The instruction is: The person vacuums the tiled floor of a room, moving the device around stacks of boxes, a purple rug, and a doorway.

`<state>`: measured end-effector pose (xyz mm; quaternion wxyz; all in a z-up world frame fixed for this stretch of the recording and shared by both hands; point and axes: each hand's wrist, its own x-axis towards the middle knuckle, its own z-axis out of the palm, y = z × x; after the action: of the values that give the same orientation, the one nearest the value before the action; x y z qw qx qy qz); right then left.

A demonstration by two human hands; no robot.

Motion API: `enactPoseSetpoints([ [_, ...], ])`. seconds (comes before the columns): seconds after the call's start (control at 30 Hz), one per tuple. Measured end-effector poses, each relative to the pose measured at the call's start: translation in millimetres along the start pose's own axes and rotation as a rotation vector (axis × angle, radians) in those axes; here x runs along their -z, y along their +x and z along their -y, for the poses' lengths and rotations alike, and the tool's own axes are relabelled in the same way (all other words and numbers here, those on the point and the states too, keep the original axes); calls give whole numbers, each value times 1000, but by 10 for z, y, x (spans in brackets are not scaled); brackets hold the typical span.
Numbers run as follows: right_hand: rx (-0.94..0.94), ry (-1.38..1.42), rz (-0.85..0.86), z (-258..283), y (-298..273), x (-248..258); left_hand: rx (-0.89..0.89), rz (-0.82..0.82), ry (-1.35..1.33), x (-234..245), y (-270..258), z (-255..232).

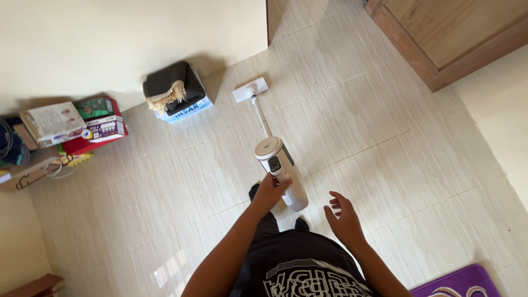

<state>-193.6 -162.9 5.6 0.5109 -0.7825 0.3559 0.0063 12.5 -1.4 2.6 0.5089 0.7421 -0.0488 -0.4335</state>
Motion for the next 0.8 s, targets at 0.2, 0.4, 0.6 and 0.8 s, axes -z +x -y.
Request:
enactPoseSetpoints([
  [0.2, -182, 48, 60, 378, 235, -303, 41, 30, -36, 419, 345, -305],
  [0.4, -224, -4, 127, 517, 260, -364, 15, -7, -13, 643, 695, -284],
  [0.6, -272, -34, 140, 362, 104, -283, -27, -59, 17, 683, 729, -152],
  [0.8, -268, -76, 157, 69, -75, -122, -78, -121, -10, 524, 376, 101],
])
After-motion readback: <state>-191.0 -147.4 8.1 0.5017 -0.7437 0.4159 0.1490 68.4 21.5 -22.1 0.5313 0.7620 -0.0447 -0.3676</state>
